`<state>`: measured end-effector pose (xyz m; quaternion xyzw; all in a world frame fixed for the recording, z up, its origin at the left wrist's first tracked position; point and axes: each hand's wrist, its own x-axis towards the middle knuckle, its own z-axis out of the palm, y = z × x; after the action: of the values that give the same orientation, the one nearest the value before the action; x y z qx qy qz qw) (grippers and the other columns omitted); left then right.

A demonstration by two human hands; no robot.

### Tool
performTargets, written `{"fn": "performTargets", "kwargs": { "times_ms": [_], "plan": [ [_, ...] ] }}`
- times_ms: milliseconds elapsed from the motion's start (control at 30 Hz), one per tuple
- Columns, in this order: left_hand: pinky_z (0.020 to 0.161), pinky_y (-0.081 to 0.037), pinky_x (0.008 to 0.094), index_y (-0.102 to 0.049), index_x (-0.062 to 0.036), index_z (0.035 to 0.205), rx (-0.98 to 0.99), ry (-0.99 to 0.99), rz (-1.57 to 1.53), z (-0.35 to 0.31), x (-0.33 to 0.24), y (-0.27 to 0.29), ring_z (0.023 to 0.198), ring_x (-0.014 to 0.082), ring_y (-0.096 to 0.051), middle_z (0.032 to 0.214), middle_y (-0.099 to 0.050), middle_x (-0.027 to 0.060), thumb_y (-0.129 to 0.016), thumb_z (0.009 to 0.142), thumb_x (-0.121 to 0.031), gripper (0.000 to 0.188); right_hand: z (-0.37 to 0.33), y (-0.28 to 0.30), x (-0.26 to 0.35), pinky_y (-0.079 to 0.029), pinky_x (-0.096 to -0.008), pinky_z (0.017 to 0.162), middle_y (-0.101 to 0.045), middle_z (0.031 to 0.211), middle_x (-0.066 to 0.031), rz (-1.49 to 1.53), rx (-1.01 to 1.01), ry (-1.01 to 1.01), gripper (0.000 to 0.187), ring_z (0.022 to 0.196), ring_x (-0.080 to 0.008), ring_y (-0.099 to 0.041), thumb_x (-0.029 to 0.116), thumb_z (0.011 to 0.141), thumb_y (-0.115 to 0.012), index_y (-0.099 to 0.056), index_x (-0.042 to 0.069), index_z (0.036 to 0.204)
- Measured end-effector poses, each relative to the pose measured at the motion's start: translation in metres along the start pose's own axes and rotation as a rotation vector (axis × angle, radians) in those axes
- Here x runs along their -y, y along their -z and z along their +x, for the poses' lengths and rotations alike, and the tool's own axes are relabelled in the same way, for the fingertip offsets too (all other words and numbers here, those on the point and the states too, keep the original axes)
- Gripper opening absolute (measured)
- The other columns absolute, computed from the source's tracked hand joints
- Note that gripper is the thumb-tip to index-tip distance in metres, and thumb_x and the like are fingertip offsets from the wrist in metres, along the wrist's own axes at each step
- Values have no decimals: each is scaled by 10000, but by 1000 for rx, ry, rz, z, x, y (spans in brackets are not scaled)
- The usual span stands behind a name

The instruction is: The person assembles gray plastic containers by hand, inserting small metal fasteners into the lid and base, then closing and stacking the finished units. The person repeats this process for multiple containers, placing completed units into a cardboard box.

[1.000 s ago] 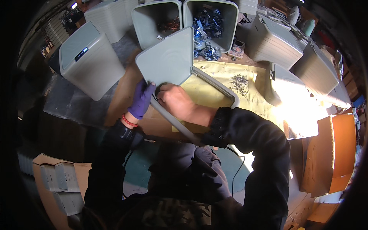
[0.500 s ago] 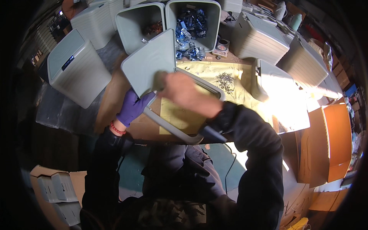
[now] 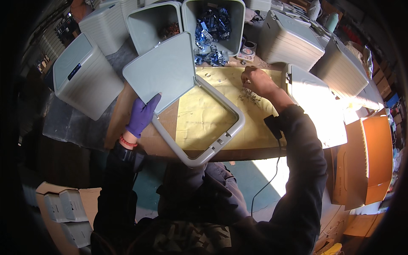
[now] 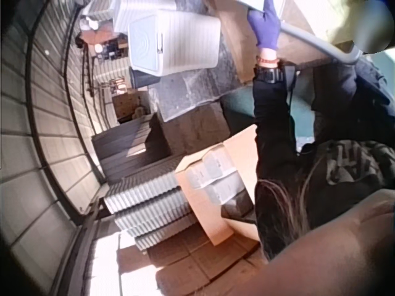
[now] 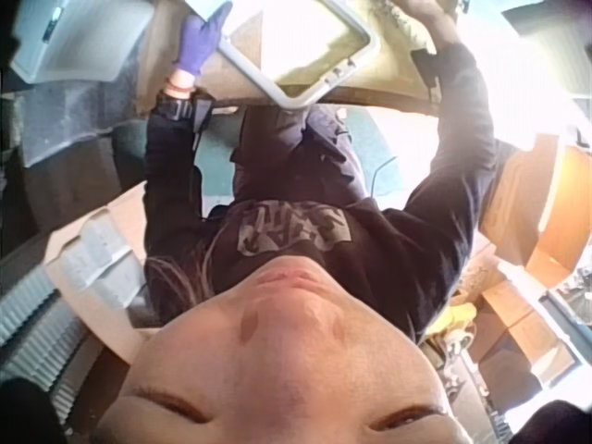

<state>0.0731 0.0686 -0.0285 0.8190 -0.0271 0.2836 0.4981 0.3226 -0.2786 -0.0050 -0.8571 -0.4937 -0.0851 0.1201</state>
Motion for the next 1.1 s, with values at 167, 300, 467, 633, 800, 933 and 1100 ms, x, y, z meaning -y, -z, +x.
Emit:
{"fn": "performTargets", "kwargs": {
  "times_ms": [167, 300, 467, 633, 800, 933, 1100],
  "plan": [
    [716, -503, 288, -699, 54, 1075, -5, -1, -4, 0, 0, 0, 823, 101, -660, 903, -751, 101, -670, 996, -159, 229, 0, 14, 17, -537, -414, 804, -662, 917, -126, 37, -247, 95, 139, 880, -322, -658, 79, 782, -734, -646, 45, 884],
    [706, -506, 294, -702, 50, 1069, 10, 24, 15, 0, -2, 1, 814, 107, -670, 892, -751, 112, -672, 996, -170, 234, 13, 13, 38, -541, -407, 674, -658, 896, -123, -366, 38, 249, 90, 777, -314, -659, 110, 903, -618, -634, 34, 948],
    [690, -514, 307, -697, 45, 1064, -13, -19, 15, -1, -1, -1, 787, 139, -690, 884, -748, 139, -680, 990, -190, 247, 36, 9, 75, -554, -383, 731, -669, 913, -109, -197, -80, 632, 118, 806, -298, -664, 102, 895, -620, -647, 14, 970],
    [689, -530, 333, -695, 31, 1060, 5, 15, 73, -2, -1, 0, 792, 217, -728, 900, -747, 165, -679, 988, -237, 278, 63, -10, 107, -552, -384, 765, -724, 877, -97, 304, -227, 285, 92, 838, -304, -677, 66, 812, -728, -729, 45, 901],
    [699, -528, 332, -698, 26, 1072, -21, -92, 93, 0, 2, 0, 800, 237, -715, 908, -746, 162, -675, 986, -210, 252, 85, -26, 114, -542, -366, 807, -725, 868, -89, 396, -286, 135, 112, 789, -245, -657, 36, 789, -758, -744, 42, 900],
    [717, -541, 367, -691, 12, 1096, -3, -88, 113, 0, 3, 0, 836, 317, -710, 946, -733, 190, -660, 988, -253, 288, 86, -24, 111, -521, -339, 789, -729, 865, -84, 365, -227, 81, 131, 769, -207, -640, 69, 783, -775, -743, 31, 904],
    [728, -551, 398, -689, 3, 1098, -8, -84, 90, 1, 2, 0, 864, 384, -709, 959, -723, 214, -655, 985, -290, 316, 85, -23, 113, -501, -340, 819, -718, 820, -92, 456, -172, -108, 93, 804, -213, -635, 104, 777, -785, -760, 47, 846]
  ]
}}
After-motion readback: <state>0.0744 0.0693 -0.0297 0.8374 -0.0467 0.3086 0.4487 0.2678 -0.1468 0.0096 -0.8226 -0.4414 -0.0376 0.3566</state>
